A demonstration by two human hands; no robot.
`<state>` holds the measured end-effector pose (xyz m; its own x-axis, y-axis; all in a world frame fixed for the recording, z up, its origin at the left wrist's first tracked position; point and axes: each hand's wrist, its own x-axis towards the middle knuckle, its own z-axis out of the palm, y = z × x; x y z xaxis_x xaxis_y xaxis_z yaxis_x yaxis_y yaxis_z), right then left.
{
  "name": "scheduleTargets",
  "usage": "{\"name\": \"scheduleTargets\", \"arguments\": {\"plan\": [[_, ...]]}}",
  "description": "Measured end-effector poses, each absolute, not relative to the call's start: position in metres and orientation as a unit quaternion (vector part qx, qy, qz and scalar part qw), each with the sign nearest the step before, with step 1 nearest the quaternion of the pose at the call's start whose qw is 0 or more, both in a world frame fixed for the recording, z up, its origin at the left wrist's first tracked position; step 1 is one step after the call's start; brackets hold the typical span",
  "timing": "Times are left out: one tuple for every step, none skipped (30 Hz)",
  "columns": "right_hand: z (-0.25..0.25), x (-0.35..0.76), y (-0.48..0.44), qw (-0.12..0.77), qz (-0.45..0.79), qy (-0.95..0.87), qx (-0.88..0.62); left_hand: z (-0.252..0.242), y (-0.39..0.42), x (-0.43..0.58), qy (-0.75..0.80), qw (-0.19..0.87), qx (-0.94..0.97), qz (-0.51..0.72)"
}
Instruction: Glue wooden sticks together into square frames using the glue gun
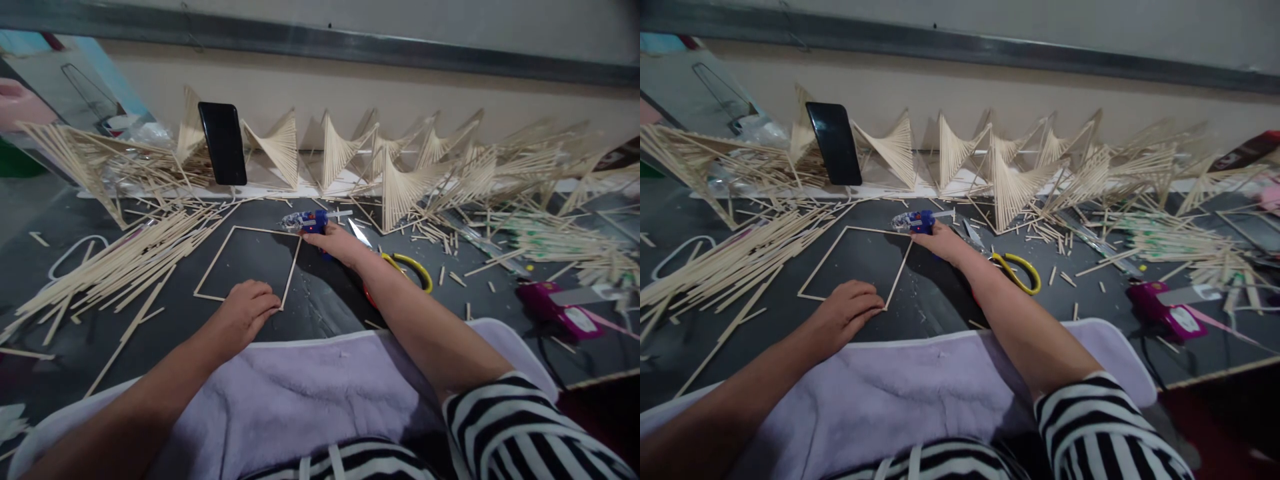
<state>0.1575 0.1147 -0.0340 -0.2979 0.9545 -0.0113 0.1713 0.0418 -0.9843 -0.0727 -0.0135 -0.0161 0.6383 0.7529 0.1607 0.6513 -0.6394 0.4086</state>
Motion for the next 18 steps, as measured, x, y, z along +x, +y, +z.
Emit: {"name": "scheduleTargets", "arguments": {"plan": [[-0.0340,0.1575,0.1147,0.375,0.517,-0.618,-0.459,-0.0157,-0.0135,-0.0724,0.392,0.158,0.892,0.160],[-0.0338,0.1575,0.1145,0.374,0.516,-0.619,-0.459,-0.0154,-0.0135,-0.0722,0.390,0.158,0.893,0.160],[-0.0334,0.1574,0.1142,0.374,0.516,-0.619,-0.459,-0.0151,-0.0136,-0.0722,0.388,0.157,0.894,0.161],[-0.0331,0.1574,0.1139,0.373,0.517,-0.619,-0.458,-0.0150,-0.0136,-0.0722,0.388,0.156,0.894,0.161],[-0.0329,0.1574,0.1137,0.374,0.517,-0.620,-0.457,-0.0149,-0.0137,-0.0723,0.388,0.155,0.894,0.162],[-0.0327,0.1574,0.1135,0.375,0.517,-0.620,-0.457,-0.0151,-0.0138,-0.0724,0.389,0.155,0.894,0.162],[-0.0326,0.1575,0.1134,0.376,0.516,-0.619,-0.457,-0.0153,-0.0139,-0.0726,0.389,0.154,0.893,0.162],[-0.0327,0.1575,0.1134,0.376,0.516,-0.619,-0.457,-0.0155,-0.0140,-0.0728,0.389,0.154,0.893,0.163],[-0.0327,0.1574,0.1135,0.375,0.517,-0.620,-0.456,-0.0158,-0.0142,-0.0730,0.389,0.155,0.893,0.163],[-0.0328,0.1573,0.1136,0.376,0.517,-0.620,-0.455,-0.0160,-0.0143,-0.0730,0.389,0.156,0.893,0.164],[-0.0328,0.1570,0.1136,0.377,0.518,-0.620,-0.453,-0.0162,-0.0145,-0.0730,0.390,0.157,0.892,0.166],[-0.0327,0.1567,0.1136,0.377,0.519,-0.621,-0.451,-0.0162,-0.0147,-0.0730,0.392,0.158,0.891,0.167],[-0.0325,0.1564,0.1134,0.378,0.518,-0.622,-0.450,-0.0161,-0.0149,-0.0728,0.392,0.160,0.890,0.169],[-0.0323,0.1560,0.1131,0.379,0.516,-0.623,-0.450,-0.0159,-0.0151,-0.0727,0.392,0.161,0.890,0.169],[-0.0321,0.1557,0.1127,0.378,0.512,-0.625,-0.451,-0.0156,-0.0153,-0.0725,0.392,0.161,0.890,0.169],[-0.0318,0.1554,0.1123,0.376,0.507,-0.629,-0.454,-0.0153,-0.0155,-0.0723,0.391,0.162,0.890,0.168],[-0.0316,0.1552,0.1118,0.374,0.501,-0.633,-0.457,-0.0151,-0.0157,-0.0721,0.391,0.162,0.890,0.168],[-0.0314,0.1552,0.1114,0.371,0.493,-0.638,-0.460,-0.0149,-0.0158,-0.0719,0.391,0.162,0.890,0.167]]}}
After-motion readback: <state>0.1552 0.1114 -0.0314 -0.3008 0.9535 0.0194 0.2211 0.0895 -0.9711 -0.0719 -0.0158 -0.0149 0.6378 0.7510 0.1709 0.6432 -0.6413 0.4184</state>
